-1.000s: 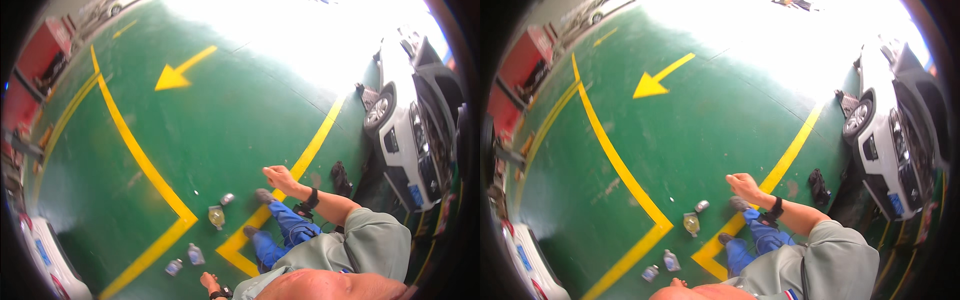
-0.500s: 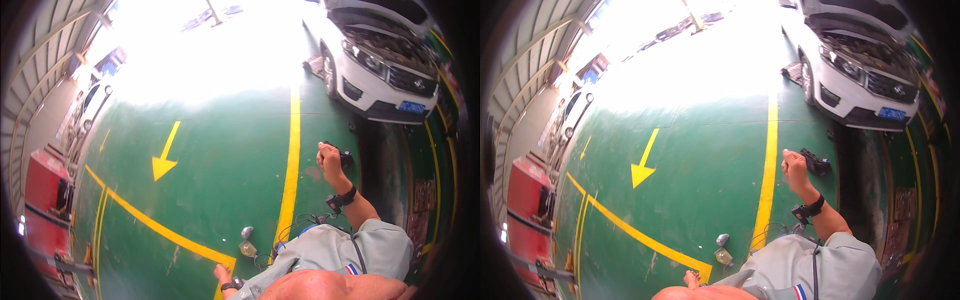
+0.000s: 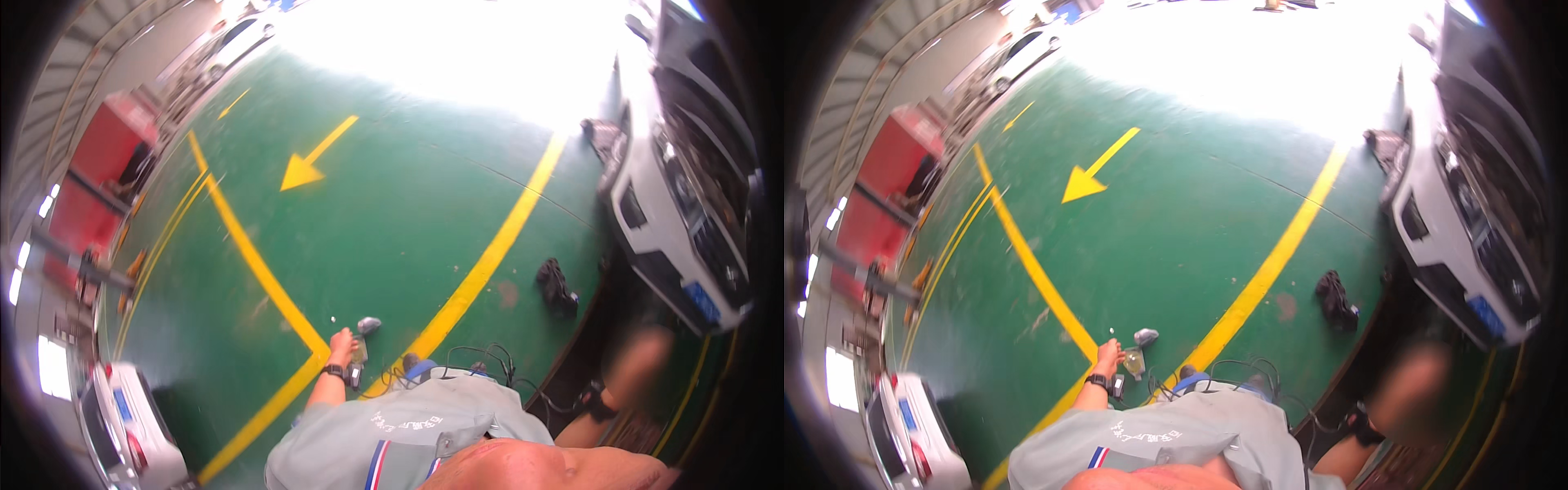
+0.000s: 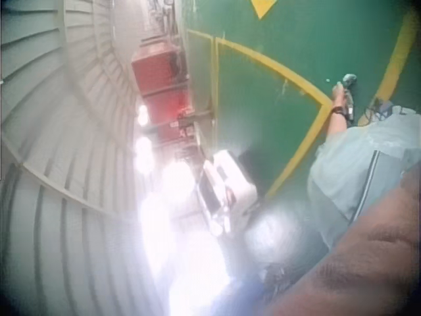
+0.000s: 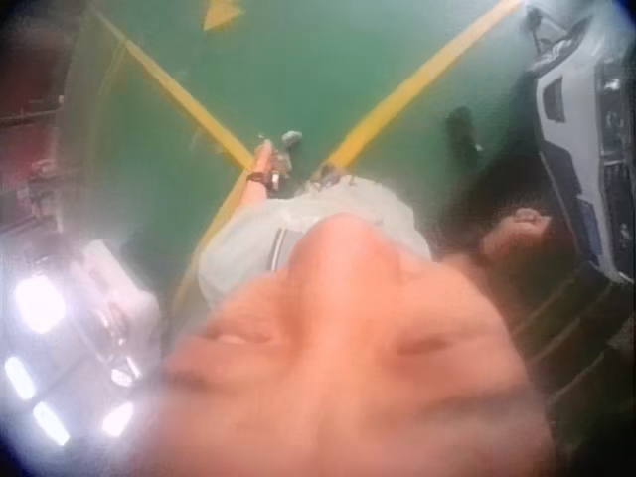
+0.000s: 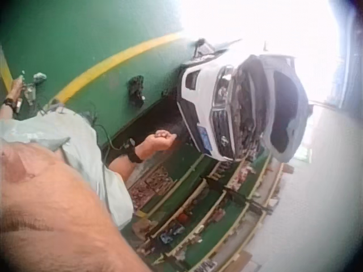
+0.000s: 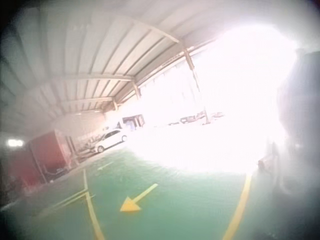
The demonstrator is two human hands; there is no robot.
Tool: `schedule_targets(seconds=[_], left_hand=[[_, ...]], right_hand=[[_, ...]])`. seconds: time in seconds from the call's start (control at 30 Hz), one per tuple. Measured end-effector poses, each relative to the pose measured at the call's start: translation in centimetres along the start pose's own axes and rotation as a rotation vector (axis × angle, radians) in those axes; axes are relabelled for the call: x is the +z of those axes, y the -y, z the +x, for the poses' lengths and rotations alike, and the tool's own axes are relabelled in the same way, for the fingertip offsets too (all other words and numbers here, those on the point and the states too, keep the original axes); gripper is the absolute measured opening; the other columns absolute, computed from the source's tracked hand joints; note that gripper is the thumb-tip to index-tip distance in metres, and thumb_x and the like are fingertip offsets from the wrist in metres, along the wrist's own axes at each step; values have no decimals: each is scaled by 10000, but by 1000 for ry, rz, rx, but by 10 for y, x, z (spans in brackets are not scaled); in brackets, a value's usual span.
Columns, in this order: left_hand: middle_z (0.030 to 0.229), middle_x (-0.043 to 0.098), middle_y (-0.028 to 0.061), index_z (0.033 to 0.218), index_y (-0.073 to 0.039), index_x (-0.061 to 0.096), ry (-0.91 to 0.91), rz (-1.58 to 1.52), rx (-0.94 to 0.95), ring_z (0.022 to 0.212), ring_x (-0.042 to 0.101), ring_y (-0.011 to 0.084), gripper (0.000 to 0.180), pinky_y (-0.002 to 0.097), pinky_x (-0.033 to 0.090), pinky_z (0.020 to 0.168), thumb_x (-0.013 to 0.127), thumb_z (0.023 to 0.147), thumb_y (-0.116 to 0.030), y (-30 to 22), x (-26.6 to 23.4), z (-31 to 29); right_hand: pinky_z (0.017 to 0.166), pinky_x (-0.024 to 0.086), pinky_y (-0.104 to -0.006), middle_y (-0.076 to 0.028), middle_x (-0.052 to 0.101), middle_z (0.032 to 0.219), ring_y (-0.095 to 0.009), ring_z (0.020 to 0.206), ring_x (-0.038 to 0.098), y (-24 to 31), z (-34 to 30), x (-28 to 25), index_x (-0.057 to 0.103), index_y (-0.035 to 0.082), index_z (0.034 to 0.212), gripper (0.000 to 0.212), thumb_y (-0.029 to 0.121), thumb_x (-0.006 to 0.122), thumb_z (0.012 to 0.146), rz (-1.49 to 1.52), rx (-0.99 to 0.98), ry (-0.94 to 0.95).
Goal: The person opens the hood of a white car and uses a funnel to pour liquid from a bottle into the engine compartment. They then remove the funnel, place it on the floor, and close the hood.
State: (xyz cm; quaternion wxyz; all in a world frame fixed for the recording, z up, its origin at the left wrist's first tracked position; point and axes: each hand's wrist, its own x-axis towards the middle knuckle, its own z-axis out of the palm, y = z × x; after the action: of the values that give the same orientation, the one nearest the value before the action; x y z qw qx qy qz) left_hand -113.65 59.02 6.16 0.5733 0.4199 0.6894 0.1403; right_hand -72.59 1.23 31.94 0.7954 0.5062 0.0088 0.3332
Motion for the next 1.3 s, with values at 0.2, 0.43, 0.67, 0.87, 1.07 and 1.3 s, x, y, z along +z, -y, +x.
schedule_targets(seconds=[0.2,0.43,0.67,0.87,1.07,1.3], left_hand=[[831,599,88,990,-35,582,11,-62,-148,682,642,227,292,355,547,562,514,964,-317,12,-6,-8],[901,573,165,1081,11,521,-83,-119,-348,683,639,278,323,390,573,584,453,983,-289,19,-31,22],[812,582,146,975,19,546,-71,-71,-344,645,602,274,247,406,538,565,431,924,-194,-17,-14,68],[748,540,151,850,-3,483,248,-92,-311,648,578,292,359,422,522,560,453,961,-343,-37,13,122],[911,565,193,1027,25,500,273,281,-350,817,601,338,365,461,544,686,428,972,-329,-42,56,145],[841,560,165,942,4,537,382,413,-258,690,596,308,345,423,528,593,437,974,-325,-107,149,151]], right_hand=[[834,507,-301,-28,670,1028,-159,926,635,48,-4,2,680,97,1108,243,214,476,1048,563,102,172],[808,513,-287,-24,674,1008,-165,908,647,79,-15,5,684,75,1111,255,213,479,1047,531,173,166],[591,429,-243,-1,542,783,-115,676,529,-67,23,-49,611,107,915,216,210,480,1053,1737,816,185],[427,241,-222,36,343,639,-63,510,332,-56,21,-35,506,130,783,275,201,517,1048,3319,2228,539],[424,226,-242,12,395,557,-77,449,346,-125,-34,-48,376,145,630,450,261,550,1029,2444,2481,575],[413,255,-230,23,396,570,-77,451,352,-125,-93,-48,369,168,664,431,291,580,1020,2093,2743,647]])
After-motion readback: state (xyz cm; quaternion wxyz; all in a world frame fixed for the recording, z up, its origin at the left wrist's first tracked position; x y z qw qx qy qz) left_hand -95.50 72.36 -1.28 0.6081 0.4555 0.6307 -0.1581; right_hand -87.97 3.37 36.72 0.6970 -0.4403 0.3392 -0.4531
